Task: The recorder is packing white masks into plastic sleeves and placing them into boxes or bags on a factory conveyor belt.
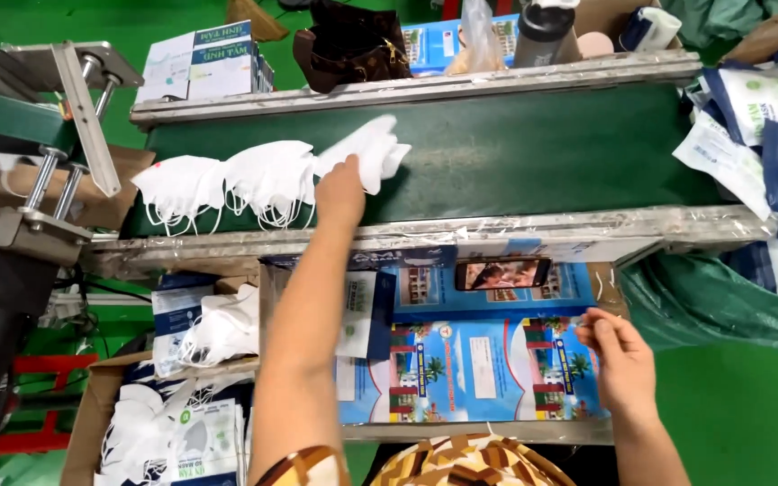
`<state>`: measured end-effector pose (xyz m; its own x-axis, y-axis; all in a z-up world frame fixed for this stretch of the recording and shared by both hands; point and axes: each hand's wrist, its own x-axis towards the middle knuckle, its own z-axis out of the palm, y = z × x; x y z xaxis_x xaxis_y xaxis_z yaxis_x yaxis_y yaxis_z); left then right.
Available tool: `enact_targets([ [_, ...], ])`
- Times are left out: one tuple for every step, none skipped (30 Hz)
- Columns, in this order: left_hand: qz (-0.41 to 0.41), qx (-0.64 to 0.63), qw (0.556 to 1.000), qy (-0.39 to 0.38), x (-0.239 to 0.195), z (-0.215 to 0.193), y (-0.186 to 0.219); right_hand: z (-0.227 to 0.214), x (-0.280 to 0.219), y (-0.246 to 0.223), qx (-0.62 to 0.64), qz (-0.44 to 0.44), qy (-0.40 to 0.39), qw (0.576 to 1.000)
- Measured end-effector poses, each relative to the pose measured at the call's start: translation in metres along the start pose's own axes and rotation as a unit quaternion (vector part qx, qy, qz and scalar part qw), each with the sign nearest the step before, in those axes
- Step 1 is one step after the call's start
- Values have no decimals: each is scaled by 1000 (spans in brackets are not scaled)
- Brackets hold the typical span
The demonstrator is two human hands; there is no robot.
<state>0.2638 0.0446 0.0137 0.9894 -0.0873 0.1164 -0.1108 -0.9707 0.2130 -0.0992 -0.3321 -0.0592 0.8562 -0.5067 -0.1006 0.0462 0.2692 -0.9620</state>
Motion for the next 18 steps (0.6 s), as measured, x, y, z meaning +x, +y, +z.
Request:
enact_targets([
  [1, 2, 1000, -2, -12, -10, 2, 10, 1, -6, 2, 2, 2, 1000],
  [42, -233, 970, -48, -26, -21, 3, 21, -2, -11, -33, 5, -30, 999],
  [76, -454, 883, -92, -39, -30, 4, 31, -4, -15, -67, 9, -63, 996],
  [77, -451, 883, -103, -67, -37, 10, 52, -8, -28, -64, 16, -54, 996],
  [82, -499, 843, -181, -94, -44, 16, 73, -10, -41, -93, 7, -124, 988],
  [87, -544, 794, -257, -118, -52, 24, 93, -8, -57, -122, -5, -192, 974],
  [89, -542, 792, -266, -137, -40, 31, 105, -9, -57, -120, -1, -183, 976],
  [112, -611, 725, -298, -158, -26, 39, 115, -10, -57, -59, 11, -226, 972],
  [132, -674, 649, -328, -179, -13, 46, 125, -10, -57, 3, 23, -268, 963],
  [131, -674, 645, -335, -192, -6, 49, 126, -14, -53, 2, 26, -261, 965],
  [155, -644, 664, -346, -205, 0, 50, 128, -18, -48, 0, 54, -264, 963],
  [177, -614, 682, -354, -219, 6, 52, 131, -21, -44, -1, 83, -269, 960],
  [175, -615, 679, -360, -224, -2, 48, 118, -23, -25, -2, 88, -264, 961],
  [191, -638, 683, -300, -229, -11, 44, 106, -24, -7, -63, 81, -240, 965],
  [206, -659, 683, -239, -233, -20, 40, 94, -26, 12, -125, 73, -216, 966],
  [202, -659, 683, -241, -235, -23, 40, 94, -29, 12, -125, 77, -216, 965],
  [244, -582, 750, -196, -238, -27, 40, 95, -32, 13, -186, 15, -221, 957],
  [281, -500, 806, -149, -244, -30, 42, 92, -38, 13, -248, -45, -225, 941],
])
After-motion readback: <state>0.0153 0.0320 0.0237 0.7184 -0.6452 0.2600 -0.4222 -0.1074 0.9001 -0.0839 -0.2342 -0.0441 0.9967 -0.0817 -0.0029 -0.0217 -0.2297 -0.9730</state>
